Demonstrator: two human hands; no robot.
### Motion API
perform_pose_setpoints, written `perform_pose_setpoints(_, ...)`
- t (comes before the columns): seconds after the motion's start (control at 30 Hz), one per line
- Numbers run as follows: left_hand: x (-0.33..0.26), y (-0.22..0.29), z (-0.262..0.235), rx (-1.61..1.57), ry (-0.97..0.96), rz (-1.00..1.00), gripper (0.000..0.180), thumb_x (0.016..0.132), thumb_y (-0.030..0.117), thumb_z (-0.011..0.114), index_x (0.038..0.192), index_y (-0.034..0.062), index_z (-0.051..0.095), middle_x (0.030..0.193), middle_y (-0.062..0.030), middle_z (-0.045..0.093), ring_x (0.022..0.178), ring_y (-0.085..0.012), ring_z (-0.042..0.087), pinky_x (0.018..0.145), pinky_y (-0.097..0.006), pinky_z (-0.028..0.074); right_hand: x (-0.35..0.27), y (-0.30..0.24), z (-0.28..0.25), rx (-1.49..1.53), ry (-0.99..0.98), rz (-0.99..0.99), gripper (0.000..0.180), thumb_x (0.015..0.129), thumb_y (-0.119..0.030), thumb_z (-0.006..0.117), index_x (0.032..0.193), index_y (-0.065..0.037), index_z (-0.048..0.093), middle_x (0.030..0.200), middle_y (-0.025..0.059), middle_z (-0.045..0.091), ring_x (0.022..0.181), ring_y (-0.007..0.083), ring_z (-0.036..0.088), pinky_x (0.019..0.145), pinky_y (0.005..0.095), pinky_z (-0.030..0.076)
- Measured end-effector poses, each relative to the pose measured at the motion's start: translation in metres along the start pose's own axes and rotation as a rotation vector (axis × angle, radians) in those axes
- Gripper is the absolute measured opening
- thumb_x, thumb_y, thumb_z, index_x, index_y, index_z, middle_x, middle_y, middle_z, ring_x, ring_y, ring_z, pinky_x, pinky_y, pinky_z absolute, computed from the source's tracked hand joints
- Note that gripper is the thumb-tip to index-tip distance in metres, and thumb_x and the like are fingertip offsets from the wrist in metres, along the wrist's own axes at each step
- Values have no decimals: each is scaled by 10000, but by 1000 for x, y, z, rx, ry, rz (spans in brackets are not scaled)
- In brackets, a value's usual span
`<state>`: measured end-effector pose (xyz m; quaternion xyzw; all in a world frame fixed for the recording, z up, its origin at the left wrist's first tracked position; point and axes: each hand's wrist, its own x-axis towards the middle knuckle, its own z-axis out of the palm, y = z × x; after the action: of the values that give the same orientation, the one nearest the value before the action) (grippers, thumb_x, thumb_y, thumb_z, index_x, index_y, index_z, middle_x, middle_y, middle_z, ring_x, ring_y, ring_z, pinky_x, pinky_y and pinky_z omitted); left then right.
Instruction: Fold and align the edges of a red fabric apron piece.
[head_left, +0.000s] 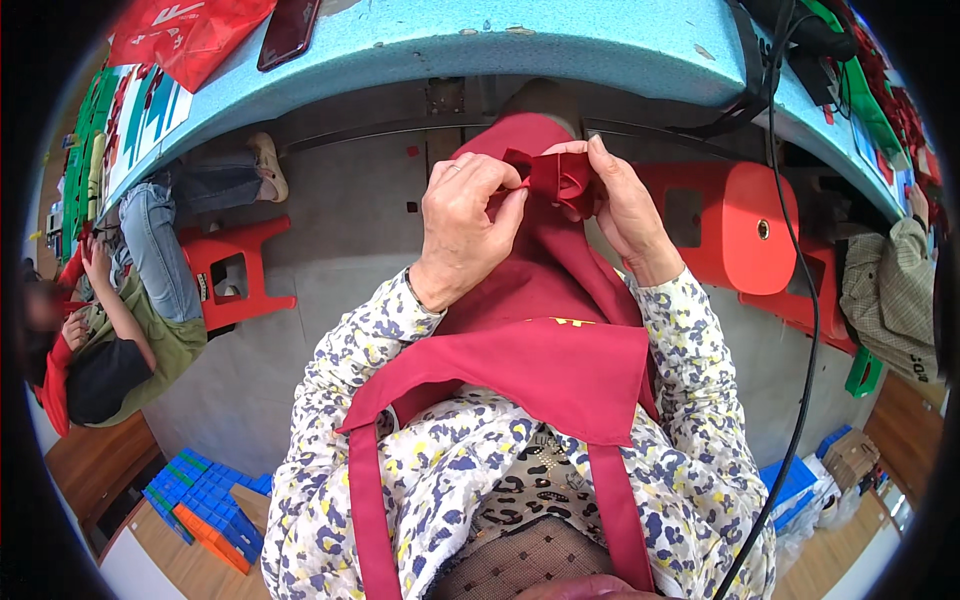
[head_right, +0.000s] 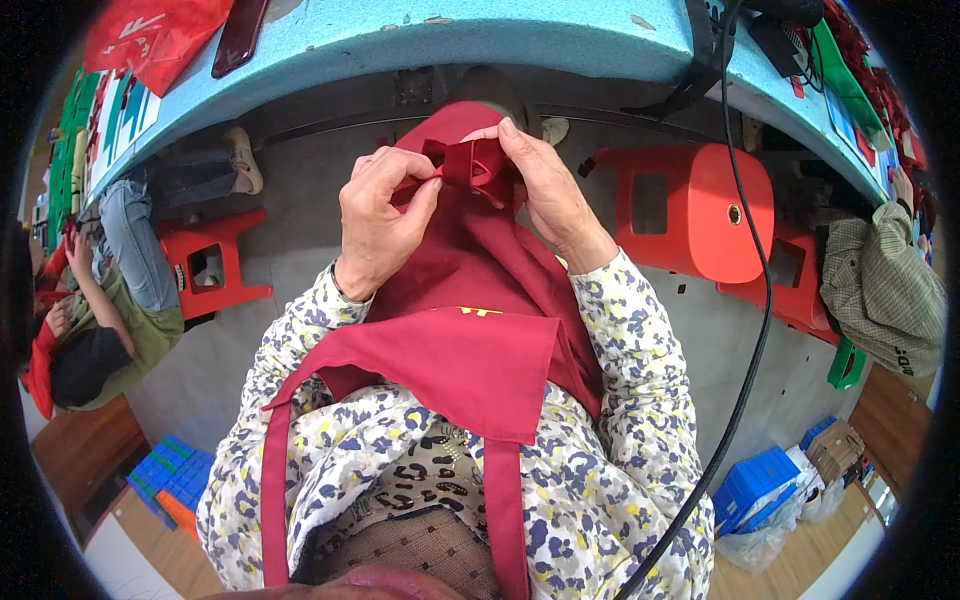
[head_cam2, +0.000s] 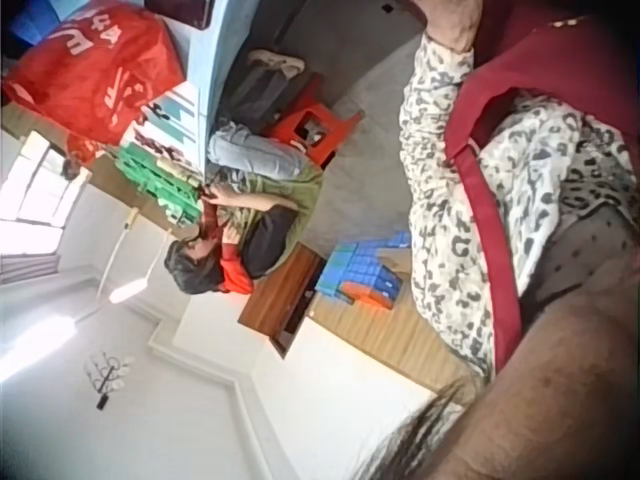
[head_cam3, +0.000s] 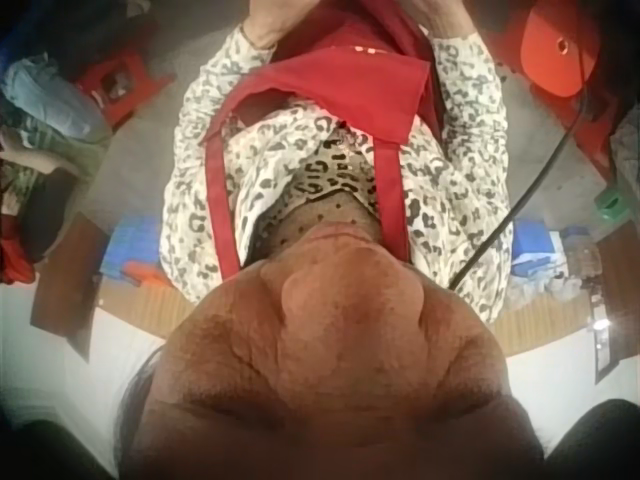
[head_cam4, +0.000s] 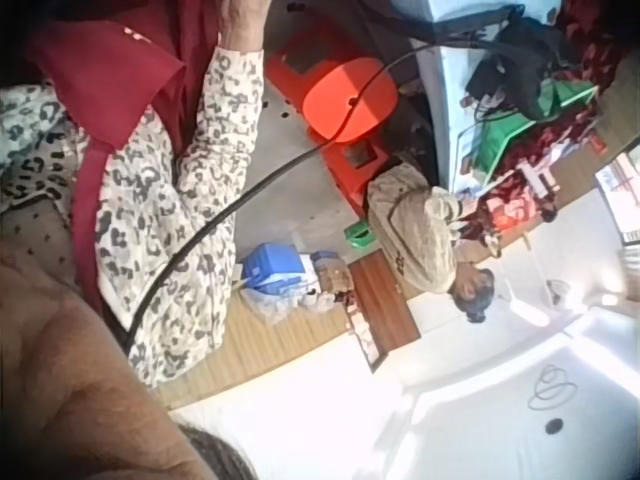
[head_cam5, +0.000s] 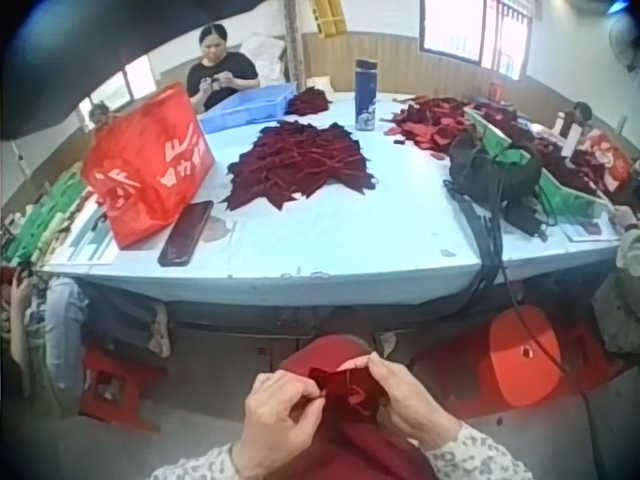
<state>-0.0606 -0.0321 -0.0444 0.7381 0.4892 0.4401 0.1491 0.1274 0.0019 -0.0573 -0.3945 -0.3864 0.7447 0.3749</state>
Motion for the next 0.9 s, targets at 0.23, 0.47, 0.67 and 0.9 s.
perform_pose_setpoints(0.23,-2,-3,-4,-54,-17,-77,133,717,-4,667,791,43,566,744,-66,610,723,-252,607,710,-343,427,1,2,6,22,-51,-13,374,997,-318,426,1137,-16,597,978,34,652,823,77,601,678,217,470)
perform_pose_setpoints(0.47,-6,-2,-5,-130,7,-193,143,750,-2,653,871,27,584,788,-88,633,736,-262,624,698,-344,451,3,9,9,-9,-30,-66,332,974,-244,445,1154,-3,586,1031,43,636,908,80,588,778,210,453)
perform_pose_setpoints(0.67,-4,-2,-8,-224,18,-244,149,772,-8,642,915,8,604,814,-102,643,735,-248,645,688,-326,486,4,9,10,33,-65,-45,331,969,-233,449,1160,4,578,1069,49,628,964,95,583,855,228,438)
perform_pose_setpoints(0.9,-2,-2,-12,-215,-19,-247,95,772,-12,643,861,-5,611,801,-100,636,718,-221,648,655,-309,495,0,6,22,-99,-10,-183,339,870,-81,506,1197,3,538,1104,79,623,1008,138,584,881,261,454)
